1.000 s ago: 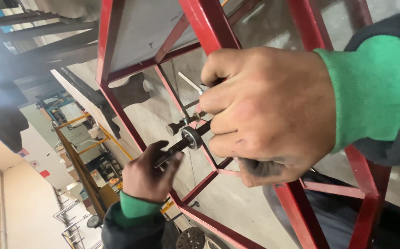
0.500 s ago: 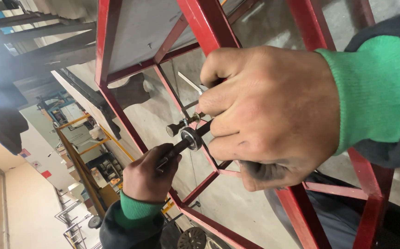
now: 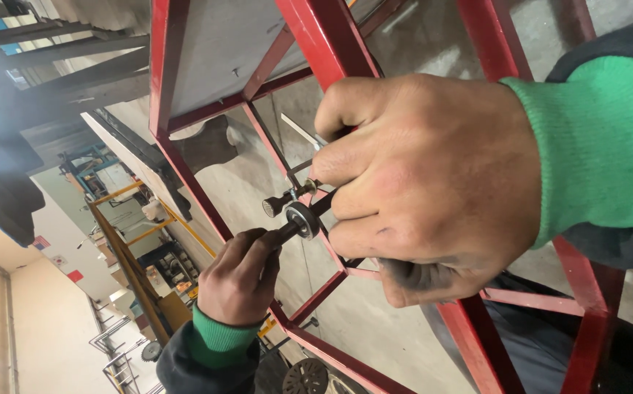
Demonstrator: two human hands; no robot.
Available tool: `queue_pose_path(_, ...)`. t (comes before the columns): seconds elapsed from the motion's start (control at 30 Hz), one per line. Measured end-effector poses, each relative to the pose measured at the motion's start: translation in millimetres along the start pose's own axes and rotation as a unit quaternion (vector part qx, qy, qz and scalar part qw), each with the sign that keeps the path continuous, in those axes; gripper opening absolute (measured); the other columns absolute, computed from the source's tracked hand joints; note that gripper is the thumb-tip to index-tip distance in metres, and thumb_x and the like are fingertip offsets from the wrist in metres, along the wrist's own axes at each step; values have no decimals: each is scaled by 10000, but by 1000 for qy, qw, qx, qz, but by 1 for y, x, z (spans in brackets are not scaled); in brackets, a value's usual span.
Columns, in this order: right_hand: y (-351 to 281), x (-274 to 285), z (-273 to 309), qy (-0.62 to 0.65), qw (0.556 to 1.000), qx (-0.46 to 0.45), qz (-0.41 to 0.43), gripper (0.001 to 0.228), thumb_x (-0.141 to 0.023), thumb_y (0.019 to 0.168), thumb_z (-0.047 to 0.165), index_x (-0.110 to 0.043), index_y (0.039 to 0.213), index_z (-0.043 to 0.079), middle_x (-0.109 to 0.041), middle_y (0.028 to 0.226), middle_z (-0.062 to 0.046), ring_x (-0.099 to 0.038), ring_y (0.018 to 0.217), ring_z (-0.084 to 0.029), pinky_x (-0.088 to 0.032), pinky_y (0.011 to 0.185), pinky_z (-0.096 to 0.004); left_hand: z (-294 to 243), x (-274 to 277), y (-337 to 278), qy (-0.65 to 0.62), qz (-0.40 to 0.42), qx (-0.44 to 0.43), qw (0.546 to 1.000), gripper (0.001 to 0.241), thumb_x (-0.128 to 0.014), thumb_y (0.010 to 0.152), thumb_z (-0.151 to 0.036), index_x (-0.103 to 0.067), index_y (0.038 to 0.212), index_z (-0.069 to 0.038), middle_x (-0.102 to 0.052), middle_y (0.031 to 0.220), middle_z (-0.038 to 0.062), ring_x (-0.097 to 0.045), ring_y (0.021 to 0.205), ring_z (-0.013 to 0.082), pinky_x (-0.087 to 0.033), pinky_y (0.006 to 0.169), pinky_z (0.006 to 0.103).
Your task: The person assembles a mechanical component on a red metal frame stand, seating a bearing onto a shaft by hand and pressing parts together. They use a hammer to tap the assembly, pick up a socket wrench from the frame, and reposition the housing while fitting the parts.
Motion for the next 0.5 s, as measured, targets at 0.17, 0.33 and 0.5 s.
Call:
queue_pose_path(0.17, -2, -1, -1, 11, 1000, -3, 9, 188, -689, 739, 229, -579, 666, 95, -566, 626, -12, -560, 718, -236, -457, 857, -463, 13, -1, 9, -99, 76, 191, 974, 267, -766, 861, -277, -723, 998, -53, -745, 773, 93, -738, 556, 226, -566, 519, 348)
queue_pose_path(0.33, -2, -3, -1, 3, 1000, -1, 25, 218, -695, 747, 257, -567, 656, 107, -549, 608, -8, -542, 700, -235, -456, 862, -464, 27, -10, 2, -71, 132, 260, 954, 275, -723, 901, -341, -770, 912, -70, -678, 577, 111, -688, 499, 274, -516, 493, 376)
queue_pose_path(0.5, -2, -1, -1, 17, 1000, -4, 16, 198, -680, 755, 230, -559, 652, 111, -549, 618, -4, -546, 702, -225, -448, 860, -455, 24, -9, 4, -105, 120, 249, 955, 250, -733, 887, -321, -764, 921, -75, -709, 599, 90, -705, 493, 240, -526, 495, 353)
Point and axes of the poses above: each hand's wrist, its own y-axis towards the middle knuckle, its own x-axis out of the back of the hand, z = x × y, the point moved 7 cm from there along y, towards the middle knuckle
